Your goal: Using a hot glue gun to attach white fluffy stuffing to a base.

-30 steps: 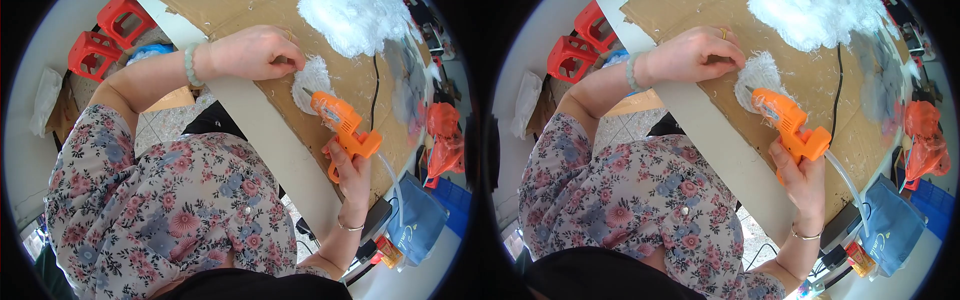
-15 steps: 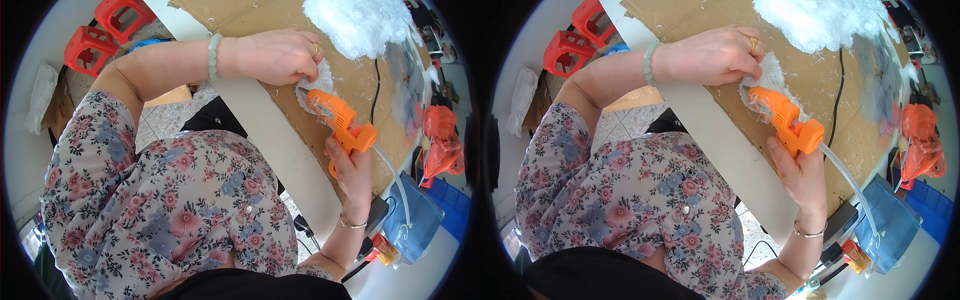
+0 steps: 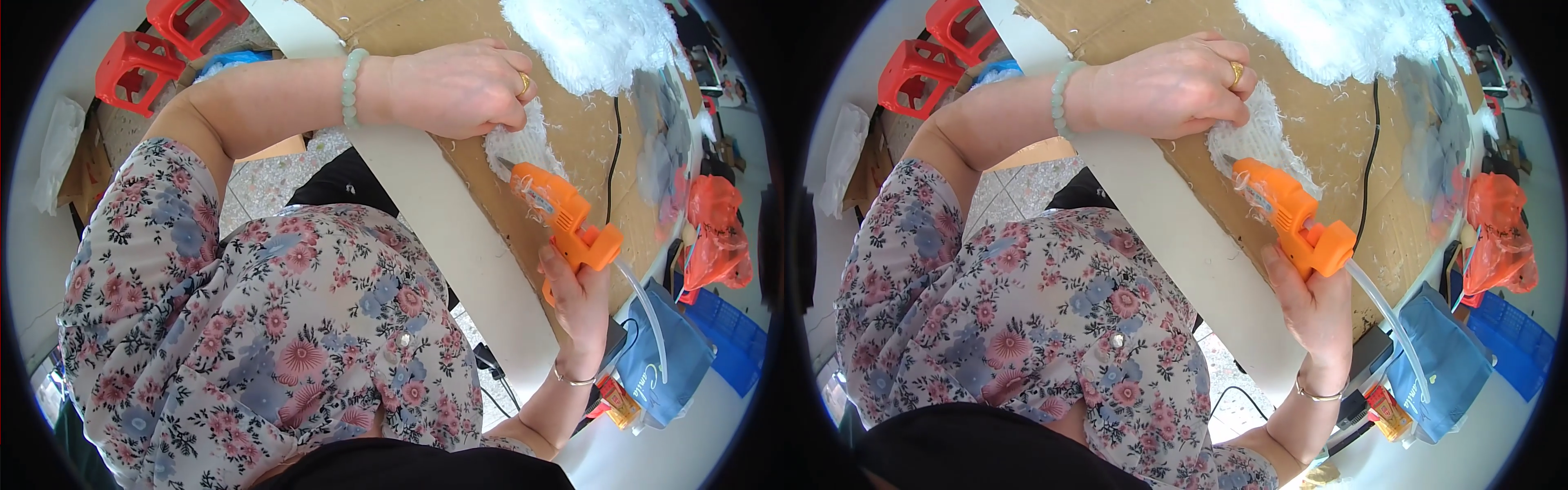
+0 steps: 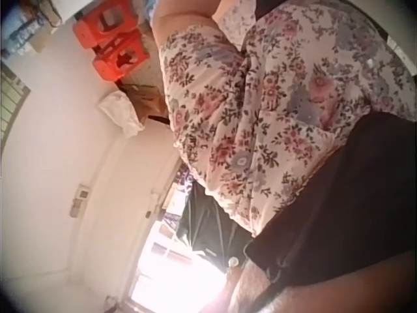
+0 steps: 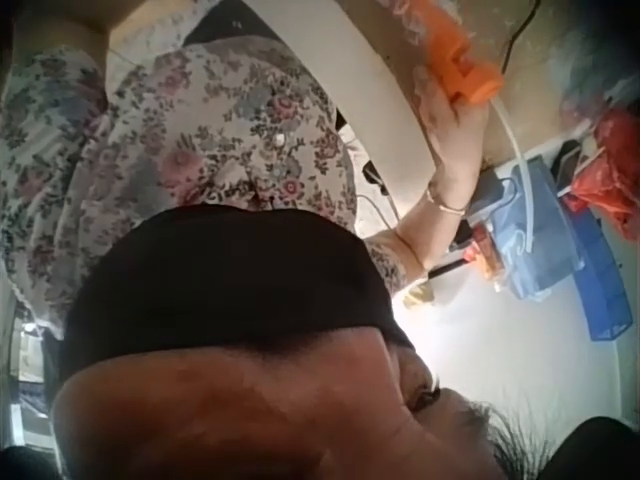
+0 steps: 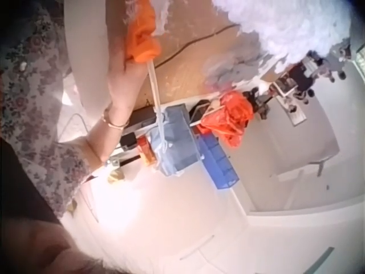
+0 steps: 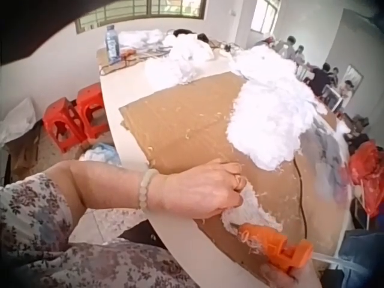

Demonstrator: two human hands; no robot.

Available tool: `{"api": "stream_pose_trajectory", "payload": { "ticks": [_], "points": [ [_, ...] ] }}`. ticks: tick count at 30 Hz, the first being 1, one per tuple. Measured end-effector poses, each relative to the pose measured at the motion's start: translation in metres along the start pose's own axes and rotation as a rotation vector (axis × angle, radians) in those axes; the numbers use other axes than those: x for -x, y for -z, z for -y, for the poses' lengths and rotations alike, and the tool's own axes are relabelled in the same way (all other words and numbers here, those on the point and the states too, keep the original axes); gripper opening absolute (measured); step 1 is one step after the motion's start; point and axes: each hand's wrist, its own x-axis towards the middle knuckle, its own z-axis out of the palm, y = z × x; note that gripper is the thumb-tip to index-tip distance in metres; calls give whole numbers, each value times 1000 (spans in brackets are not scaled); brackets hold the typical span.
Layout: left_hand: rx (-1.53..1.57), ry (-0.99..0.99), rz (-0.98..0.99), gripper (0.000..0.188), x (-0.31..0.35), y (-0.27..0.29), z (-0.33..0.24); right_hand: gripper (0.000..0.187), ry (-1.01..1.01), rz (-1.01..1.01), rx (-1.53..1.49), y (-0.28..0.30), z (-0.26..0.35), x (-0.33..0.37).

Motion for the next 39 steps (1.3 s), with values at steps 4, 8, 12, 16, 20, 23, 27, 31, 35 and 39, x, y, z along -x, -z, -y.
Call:
{"api": "stream_pose_trajectory", "payload": {
  "ticks": [4, 8, 12, 16, 20, 23, 27, 31, 35, 39],
  "points": [
    [-31, -18, -8, 3, 4, 0, 0, 17, -22, -2, -13, -2, -3, 9],
    [-40, -2, 12, 4, 6, 3, -2, 15, -11, -28, -34, -5, -6, 12],
    [-35, -18, -18, 4, 8, 3, -1, 13, 29, -22, -52, -12, -2, 5],
    [-29, -22, -14, 3, 12, 3, 0, 11, 28, -2, 9, -19, 6, 1],
    [-19, -4, -13, 3, 18, 7, 0, 11, -10, -35, -4, -27, 10, 2],
    [-24, -8, -41, 4, 24, 7, 0, 12, -59, -41, -8, -32, 11, 6],
    [-69, -21, -12, 4, 29, 9, 0, 13, -61, -71, -32, -38, 7, 13],
    [-77, -13, 6, 4, 34, 11, -2, 14, -82, -69, -44, -40, 7, 18],
    [-91, -27, -1, 4, 35, 7, -1, 14, -91, -92, -80, -39, -1, 18],
    [-81, -32, -7, 4, 36, 5, -1, 13, -103, -117, -88, -38, -3, 21]
  ]
}}
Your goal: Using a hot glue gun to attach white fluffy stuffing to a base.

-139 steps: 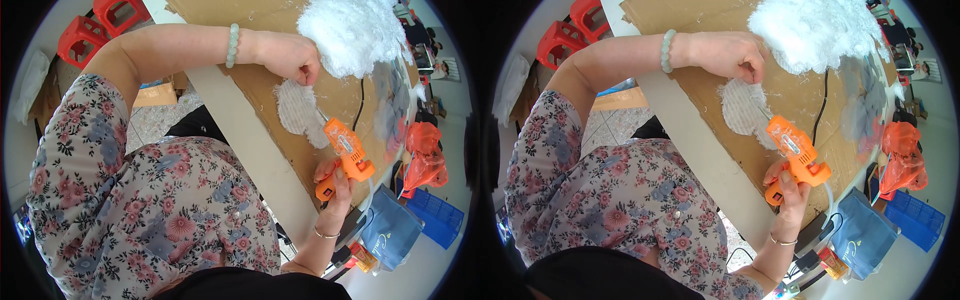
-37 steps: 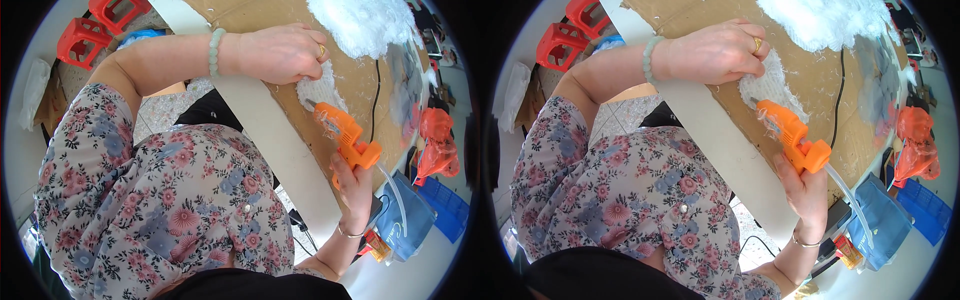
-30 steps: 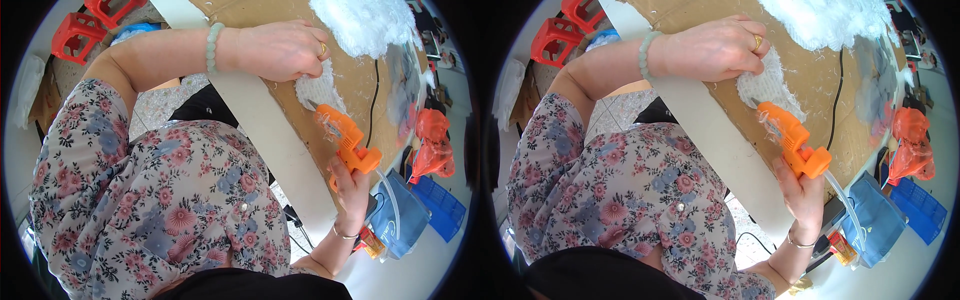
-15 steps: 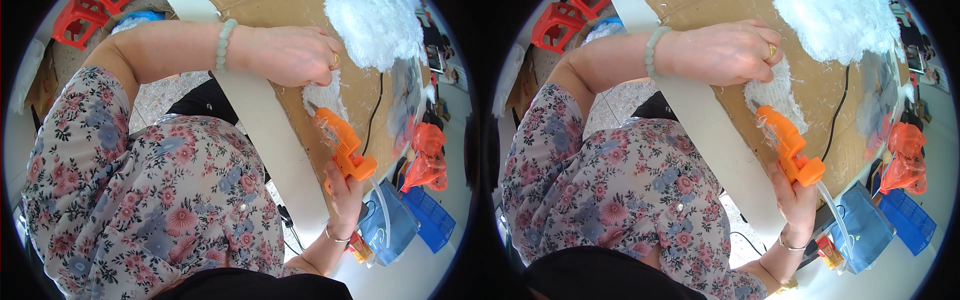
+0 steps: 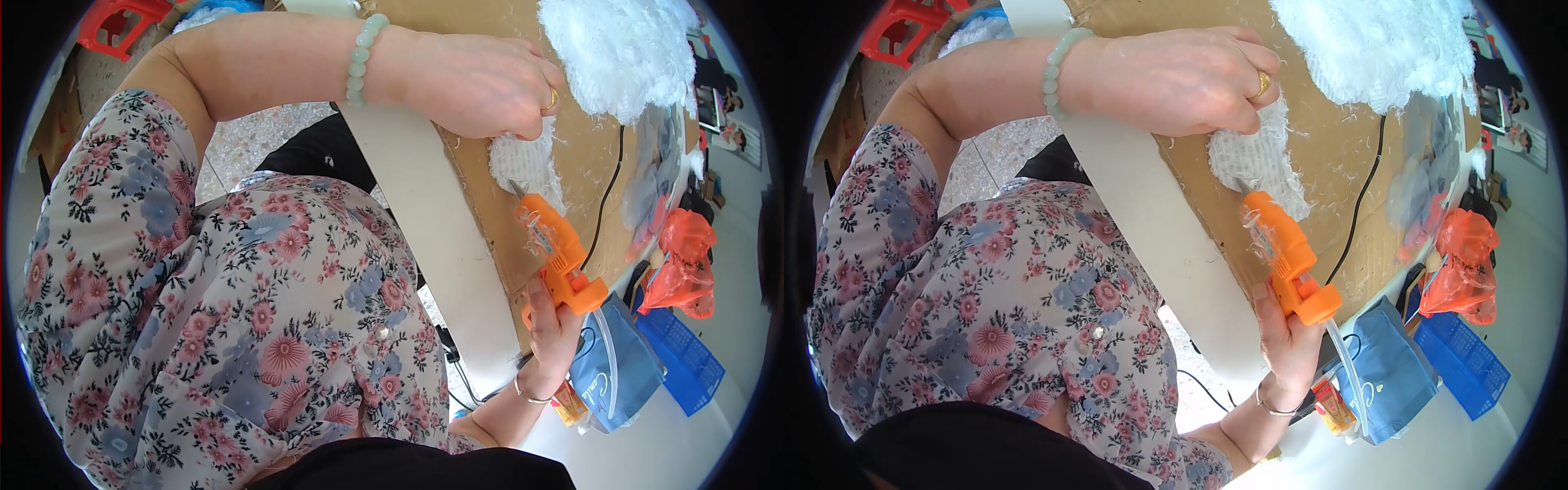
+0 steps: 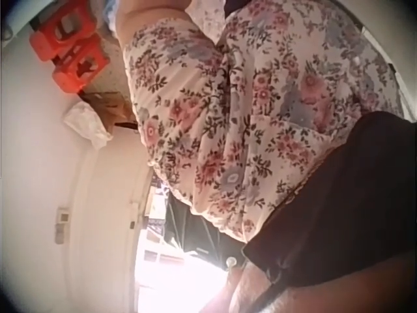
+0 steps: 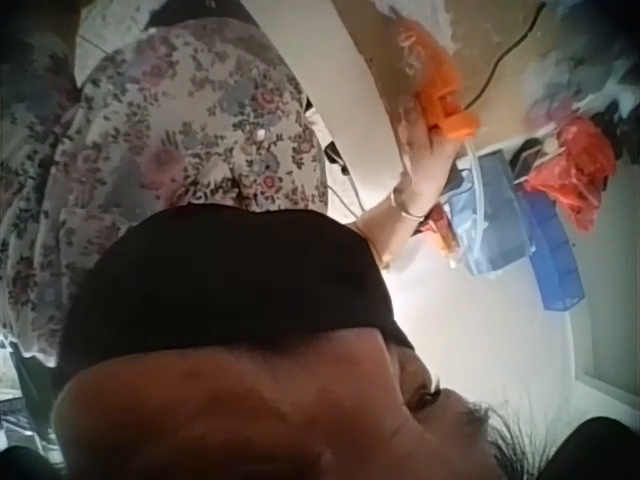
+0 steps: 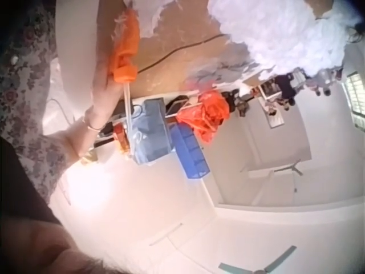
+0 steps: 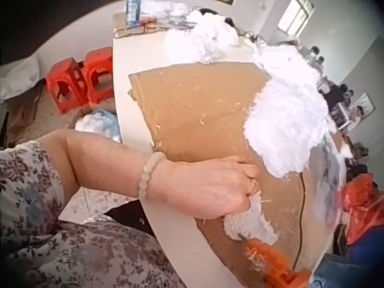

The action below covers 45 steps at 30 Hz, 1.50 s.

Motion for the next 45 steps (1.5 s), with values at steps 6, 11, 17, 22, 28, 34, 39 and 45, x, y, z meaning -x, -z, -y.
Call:
{"api": "stream_pose_trajectory", "payload": {
  "ticks": [6, 11, 17, 22, 28, 34, 39, 45],
  "points": [
    [-13, -26, -23, 3, 0, -2, 3, 8, 74, -87, -122, 3, -9, 1],
    [-38, -28, -27, 3, -1, -1, 3, 9, 61, -77, -88, 13, -13, -3],
    [-39, -29, -39, 3, -2, -3, 3, 8, 33, -36, -87, 10, -12, -8],
    [-24, -46, -58, 4, 0, -4, 4, 8, 25, -67, -96, 11, -14, -10],
    [-33, -49, -48, 5, 0, 0, 4, 9, 5, -25, -72, 11, -12, -10],
    [-42, -44, -39, 5, 0, 1, 2, 11, 61, -75, -109, 6, -16, -10],
    [-46, -45, -44, 5, 2, 1, 2, 9, 20, -35, -94, 4, -9, -8],
    [-31, -25, -14, 5, 1, 3, 1, 9, 67, -32, -82, 1, -10, -7]
  ]
}}
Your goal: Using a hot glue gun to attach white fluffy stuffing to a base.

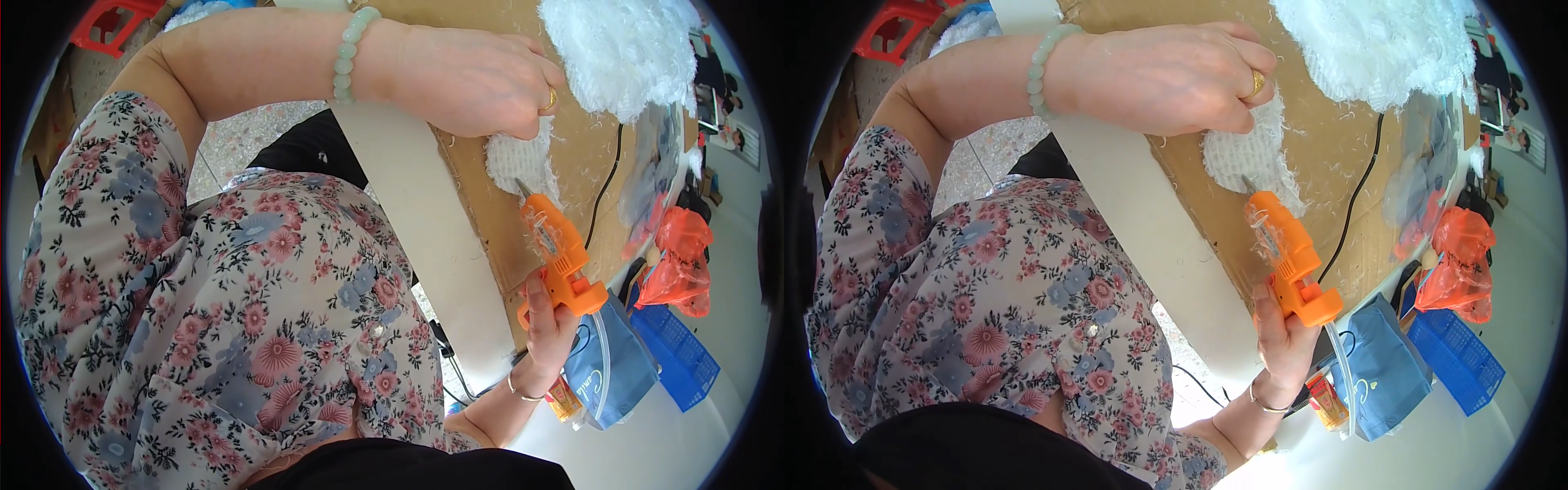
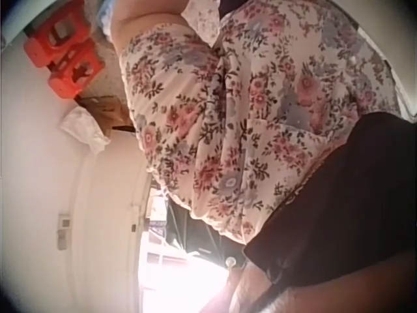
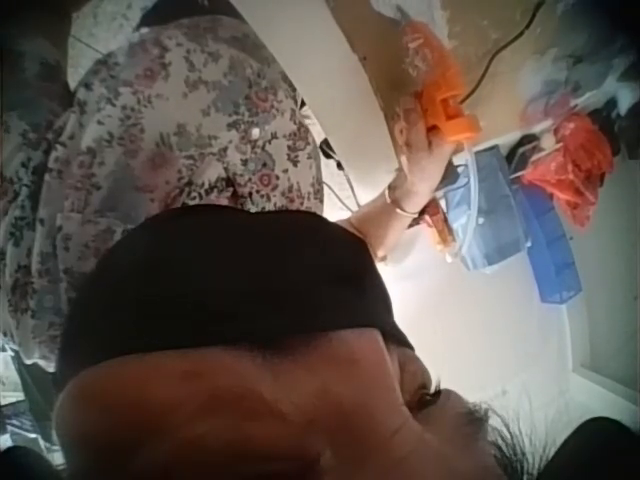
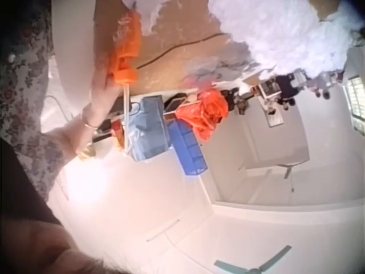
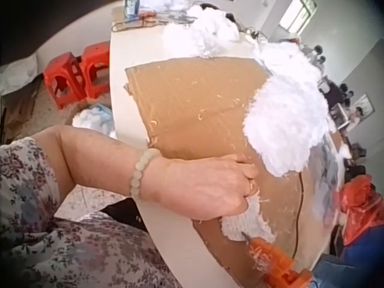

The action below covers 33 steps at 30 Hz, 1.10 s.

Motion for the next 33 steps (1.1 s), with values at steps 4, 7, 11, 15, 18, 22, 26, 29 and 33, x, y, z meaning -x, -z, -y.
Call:
{"api": "stream_pose_trajectory", "payload": {
  "ticks": [4, 7, 11, 15, 18, 22, 26, 29, 33],
  "points": [
    [38, 16, 32, 6, 1, 2, -1, 10, 9, -49, 9, 2, -6, -1],
    [41, 8, 15, 6, 3, 0, 0, 7, -21, -15, 1, 0, -3, 1],
    [37, 8, -2, 6, 4, 0, -1, 9, -13, -31, 4, -4, -2, 1],
    [40, 7, 12, 7, 4, 3, -2, 9, -9, -25, 9, -6, 0, 5],
    [37, 15, 21, 7, 5, 3, -3, 9, 7, -10, 7, -11, 1, 5],
    [33, -4, -24, 8, 8, 0, -3, 10, 56, 53, 125, -6, -7, 7],
    [44, 31, 37, 7, 7, 5, -6, 12, 58, 43, 126, -10, -1, 9],
    [55, 28, 33, 7, 8, 4, -5, 11, 38, 45, 101, -15, 4, 10],
    [39, 25, 28, 7, 9, 4, -5, 10, 128, 43, 205, -20, 9, 9]
  ]
}}
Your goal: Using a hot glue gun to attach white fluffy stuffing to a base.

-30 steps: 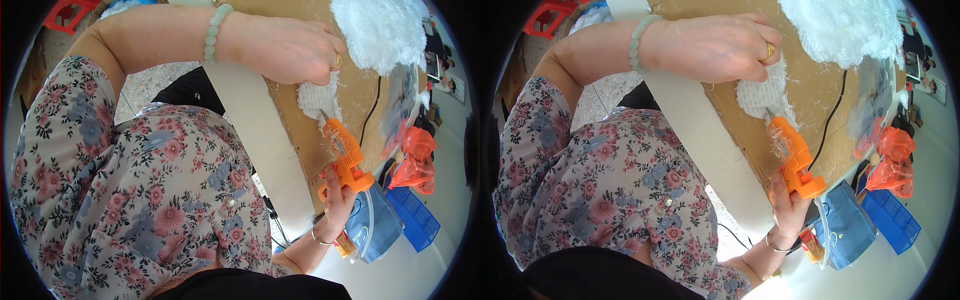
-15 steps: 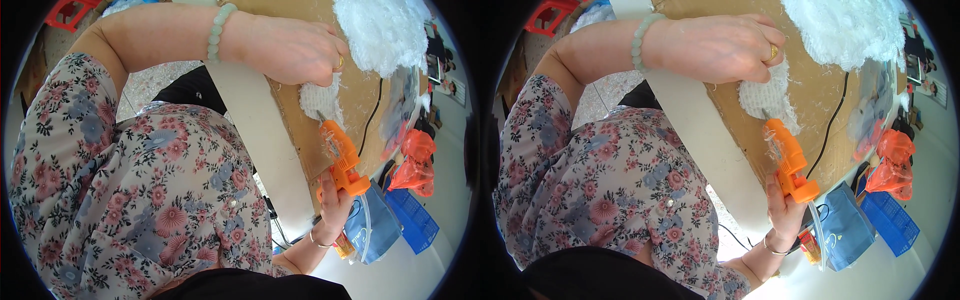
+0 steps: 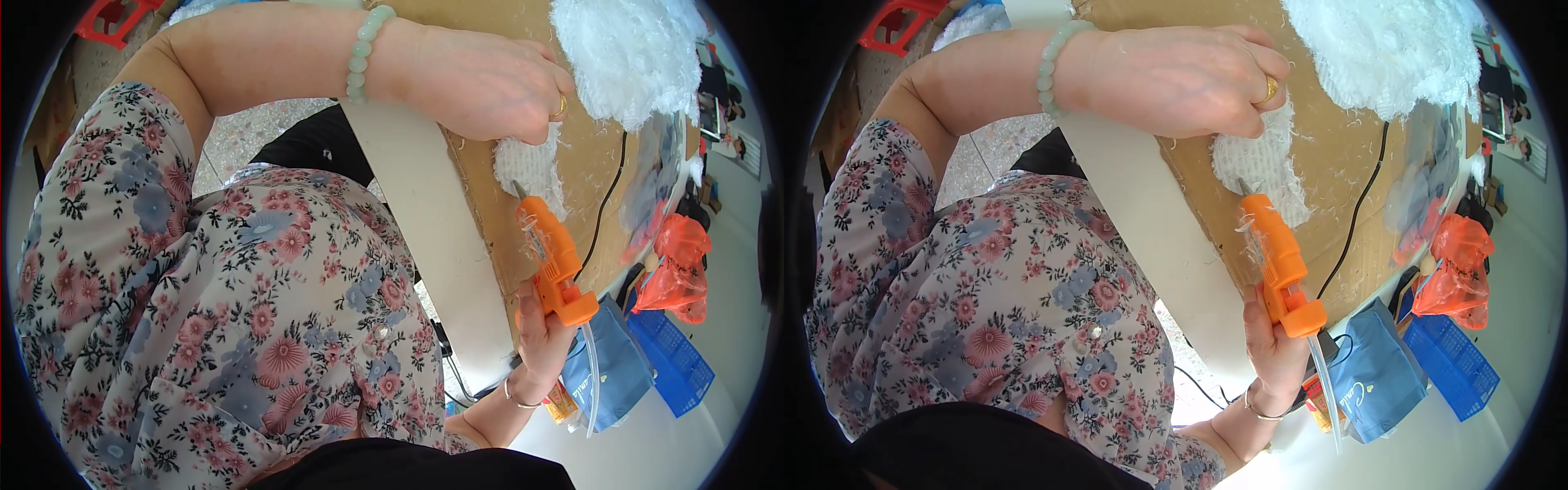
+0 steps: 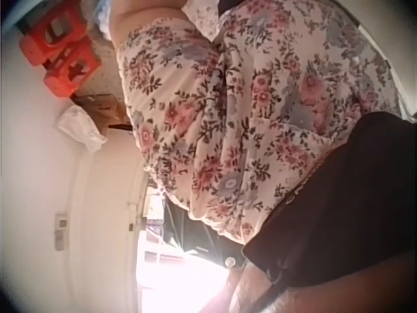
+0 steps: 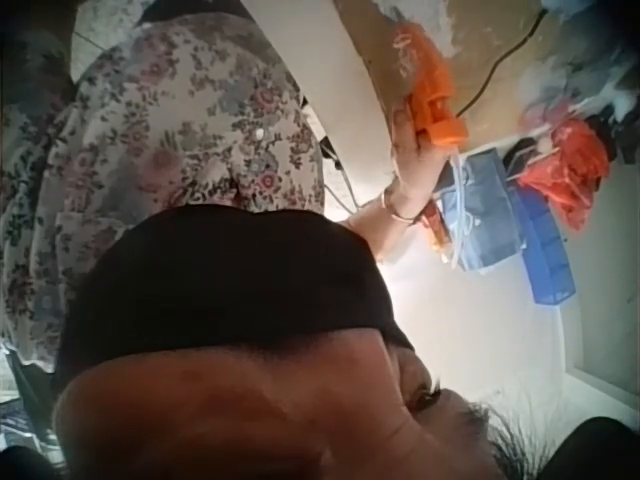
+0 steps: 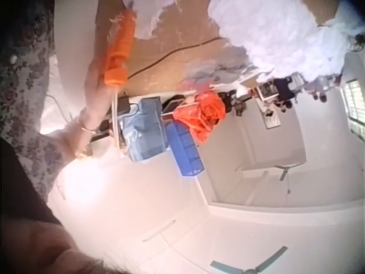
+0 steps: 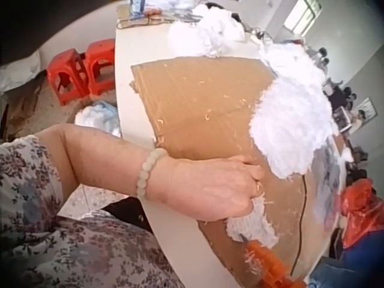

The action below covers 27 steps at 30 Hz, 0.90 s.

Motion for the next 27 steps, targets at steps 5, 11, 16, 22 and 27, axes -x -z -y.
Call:
{"api": "stream_pose_trajectory", "payload": {
  "ticks": [5, 11, 16, 22, 27],
  "points": [
    [-7, -1, -4, 7, 1, 0, 0, 11, -30, 2, -21, -3, -4, 0],
    [-5, -5, 6, 8, 3, 1, 1, 13, -44, 30, -23, 2, -9, -1],
    [-7, -15, -22, 9, 3, 0, 3, 14, -25, -11, -37, -4, -2, -2],
    [1, -7, -8, 9, 2, 1, 2, 14, -16, -49, 15, 1, -5, -2],
    [-10, 2, 18, 8, 1, 1, 3, 10, -51, -37, 42, 6, -6, -5]
  ]
}}
